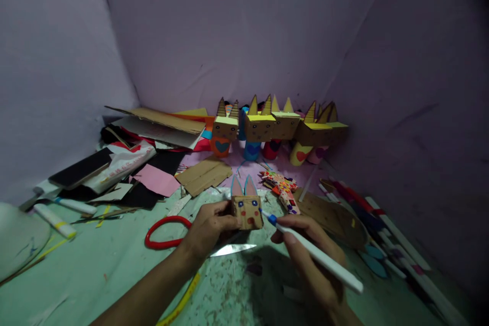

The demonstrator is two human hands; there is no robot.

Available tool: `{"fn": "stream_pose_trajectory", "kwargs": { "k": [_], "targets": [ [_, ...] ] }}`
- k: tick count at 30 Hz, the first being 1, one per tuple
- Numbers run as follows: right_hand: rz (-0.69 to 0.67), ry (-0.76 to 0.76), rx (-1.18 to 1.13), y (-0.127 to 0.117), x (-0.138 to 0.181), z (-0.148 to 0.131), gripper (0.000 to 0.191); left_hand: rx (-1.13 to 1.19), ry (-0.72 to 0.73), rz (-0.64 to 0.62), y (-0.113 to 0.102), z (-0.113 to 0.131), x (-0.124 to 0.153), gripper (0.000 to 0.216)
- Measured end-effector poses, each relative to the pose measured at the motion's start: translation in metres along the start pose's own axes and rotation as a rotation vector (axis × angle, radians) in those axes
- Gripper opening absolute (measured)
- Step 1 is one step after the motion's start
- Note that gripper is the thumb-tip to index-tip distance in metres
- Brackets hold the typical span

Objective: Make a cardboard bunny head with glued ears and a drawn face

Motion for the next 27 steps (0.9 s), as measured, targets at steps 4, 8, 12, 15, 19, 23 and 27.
{"fn": "stream_pose_trajectory", "kwargs": {
  "k": [4, 8, 12, 15, 19, 23, 27],
  "targets": [
    [-0.022, -0.011, 0.133, 0.004, 0.005, -0.001, 0.008, 0.066, 0.019, 0.076, -0.001, -0.001, -0.001, 0.047],
    [0.058, 0.074, 0.100, 0.008, 0.009, 0.000, 0.021, 0.066, 0.018, 0.106, 0.001, 0.000, 0.001, 0.052],
    [0.027, -0.007, 0.092, 0.011, 0.011, -0.001, 0.023, 0.021, 0.019, 0.121, 0.004, 0.005, 0.004, 0.053],
    [0.001, -0.116, 0.125, 0.012, 0.012, -0.004, 0.019, -0.006, 0.031, 0.118, 0.004, 0.007, 0.005, 0.056],
    [-0.035, -0.221, 0.166, 0.012, 0.011, -0.006, 0.015, -0.031, 0.027, 0.121, 0.005, 0.008, 0.006, 0.056],
    [-0.081, -0.280, 0.194, 0.013, 0.010, -0.007, 0.014, -0.049, 0.027, 0.129, 0.004, 0.008, 0.007, 0.055],
    [-0.090, -0.302, 0.207, 0.013, 0.010, -0.008, 0.013, -0.045, 0.025, 0.128, 0.004, 0.007, 0.006, 0.058]
  ]
}}
Point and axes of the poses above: each hand's wrist, its own x-axis away from the middle knuckle, its own y-axis out of the palm, z = x × y, the point moved 2 cm from there along -x, towards the middle knuckle, and after that the axes turned 12 degrees about -x, right-handed, at the moved point
